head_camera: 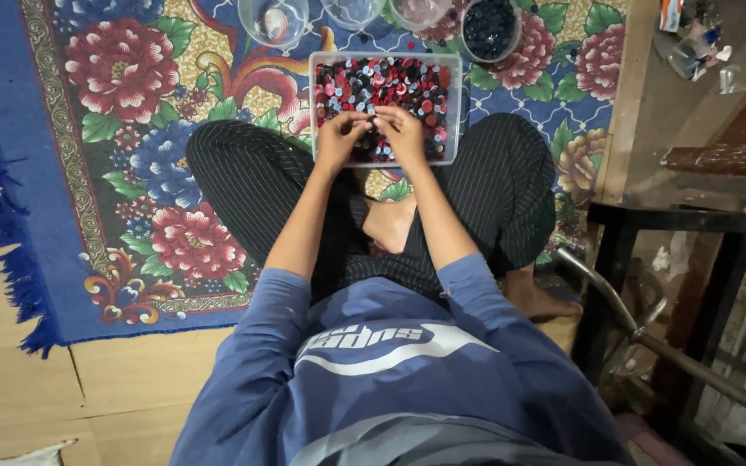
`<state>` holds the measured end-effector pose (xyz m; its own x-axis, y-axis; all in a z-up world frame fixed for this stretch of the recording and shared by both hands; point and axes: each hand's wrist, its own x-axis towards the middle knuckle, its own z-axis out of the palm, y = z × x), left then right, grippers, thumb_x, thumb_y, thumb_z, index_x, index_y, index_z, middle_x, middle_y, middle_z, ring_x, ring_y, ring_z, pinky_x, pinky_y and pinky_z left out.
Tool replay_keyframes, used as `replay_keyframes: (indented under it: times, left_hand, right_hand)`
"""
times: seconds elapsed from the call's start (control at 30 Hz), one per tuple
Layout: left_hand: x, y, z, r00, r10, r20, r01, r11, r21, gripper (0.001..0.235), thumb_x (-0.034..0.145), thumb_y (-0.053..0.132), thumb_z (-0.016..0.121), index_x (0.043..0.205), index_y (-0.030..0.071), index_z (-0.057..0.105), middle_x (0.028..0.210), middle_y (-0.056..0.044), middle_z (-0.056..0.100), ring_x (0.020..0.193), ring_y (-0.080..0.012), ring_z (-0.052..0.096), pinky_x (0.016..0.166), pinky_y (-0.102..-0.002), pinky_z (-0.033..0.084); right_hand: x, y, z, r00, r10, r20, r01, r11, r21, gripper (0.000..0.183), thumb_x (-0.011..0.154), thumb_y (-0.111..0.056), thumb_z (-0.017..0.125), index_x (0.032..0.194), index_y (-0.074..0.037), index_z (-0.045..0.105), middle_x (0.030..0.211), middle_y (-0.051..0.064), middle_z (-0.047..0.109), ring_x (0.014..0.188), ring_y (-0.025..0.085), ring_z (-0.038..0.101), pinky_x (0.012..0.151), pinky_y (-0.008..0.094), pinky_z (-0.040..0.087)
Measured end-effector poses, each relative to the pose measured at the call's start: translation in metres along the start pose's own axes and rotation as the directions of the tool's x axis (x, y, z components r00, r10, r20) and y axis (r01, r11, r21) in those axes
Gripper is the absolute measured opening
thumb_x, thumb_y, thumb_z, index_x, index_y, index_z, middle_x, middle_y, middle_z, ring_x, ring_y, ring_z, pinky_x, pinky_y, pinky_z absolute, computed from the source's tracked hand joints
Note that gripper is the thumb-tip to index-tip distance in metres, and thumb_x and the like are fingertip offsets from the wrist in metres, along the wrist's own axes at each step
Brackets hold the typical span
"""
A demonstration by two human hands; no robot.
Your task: The person sits cross-legged on a rug and sorts small bottle caps from a clear plastic tray into separate containers. They pick up caps by hand, separate them by color, and place them into nearby bowls.
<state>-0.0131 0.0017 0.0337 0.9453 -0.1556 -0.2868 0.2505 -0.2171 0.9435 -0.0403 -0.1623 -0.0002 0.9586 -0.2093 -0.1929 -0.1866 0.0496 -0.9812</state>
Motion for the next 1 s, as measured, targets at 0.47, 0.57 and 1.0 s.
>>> replay_keyframes:
  times: [0.47,0.57,1.0]
  left_hand:
    - [0.003,-0.007,-0.004,0.995,-0.013,0.095,0.022,0.995,-0.099,0.022,0.092,0.009,0.078,0.112,0.018,0.077,0.096,-0.008,0.08,0.096,-0.0166,0.075,0.091,-0.035,0.058]
    - [0.003,-0.006,-0.003,0.995,-0.011,0.103,0.022,0.994,-0.104,0.021,0.093,0.01,0.078,0.112,0.018,0.077,0.098,-0.008,0.08,0.099,-0.0172,0.075,0.092,-0.036,0.058]
    - [0.001,-0.011,-0.002,0.996,0.087,-0.007,-0.085,0.988,0.129,0.01,0.099,0.019,0.064,0.106,0.016,0.071,0.092,0.0,0.075,0.083,-0.012,0.068,0.075,-0.029,0.052]
  right_hand:
    - [-0.001,-0.001,-0.003,1.0,-0.017,-0.016,0.012,0.955,-0.297,0.019,0.087,-0.013,0.084,0.105,-0.019,0.083,0.095,0.007,0.08,0.092,0.019,0.077,0.08,0.031,0.062]
    - [-0.001,-0.01,-0.004,0.998,-0.017,-0.055,-0.002,0.946,-0.325,0.019,0.086,-0.013,0.084,0.105,-0.018,0.082,0.095,0.007,0.08,0.091,0.02,0.077,0.079,0.032,0.062]
    - [0.087,-0.049,-0.105,0.73,-0.384,-0.566,0.219,0.915,-0.34,0.02,0.094,-0.021,0.072,0.11,-0.009,0.072,0.106,0.007,0.077,0.095,0.021,0.074,0.088,0.032,0.062]
